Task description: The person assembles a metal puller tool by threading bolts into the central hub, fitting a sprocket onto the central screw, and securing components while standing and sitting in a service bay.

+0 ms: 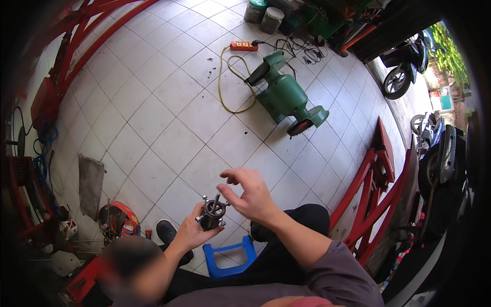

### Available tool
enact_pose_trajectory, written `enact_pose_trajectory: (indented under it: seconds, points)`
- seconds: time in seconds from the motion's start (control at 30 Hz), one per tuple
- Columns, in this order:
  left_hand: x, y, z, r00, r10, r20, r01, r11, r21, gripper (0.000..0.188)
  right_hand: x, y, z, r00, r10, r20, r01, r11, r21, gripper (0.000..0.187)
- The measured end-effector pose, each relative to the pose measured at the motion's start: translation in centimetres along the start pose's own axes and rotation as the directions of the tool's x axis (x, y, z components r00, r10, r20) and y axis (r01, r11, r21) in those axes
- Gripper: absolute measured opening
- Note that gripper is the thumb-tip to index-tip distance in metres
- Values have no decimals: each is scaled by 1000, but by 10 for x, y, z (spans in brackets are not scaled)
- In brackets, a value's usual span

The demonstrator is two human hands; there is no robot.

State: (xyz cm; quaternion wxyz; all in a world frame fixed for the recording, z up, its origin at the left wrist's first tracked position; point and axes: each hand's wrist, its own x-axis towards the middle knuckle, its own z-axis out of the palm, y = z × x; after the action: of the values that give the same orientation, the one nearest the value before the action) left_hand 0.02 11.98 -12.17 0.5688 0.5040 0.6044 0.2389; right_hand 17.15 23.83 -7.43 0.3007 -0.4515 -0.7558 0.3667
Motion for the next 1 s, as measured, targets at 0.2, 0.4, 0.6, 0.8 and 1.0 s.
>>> enact_pose_trajectory:
  seconds: [0.2,0.4,0.6,0.8,1.0]
  points:
    - [17,21,-16,997,-64,-38,66,995,73,66,-14,81,-24,885,462,-58,-466,882,-72,33]
    - [-49,249,-38,997,-50,58,51,999,-17,67,-68,-95,-183,815,565,124,-566,824,-33,39]
    - [-87,475,-43,992,-122,26,124,984,-128,77,-8,-230,-390,824,566,-24,-562,823,83,35]
    - [-23,558,-36,999,49,-24,-53,975,-217,70,84,-226,-496,908,393,-142,-382,919,100,17]
    - [61,598,-58,993,57,-102,-81,968,-239,69,182,-209,-520,915,372,158,-366,928,-68,26]
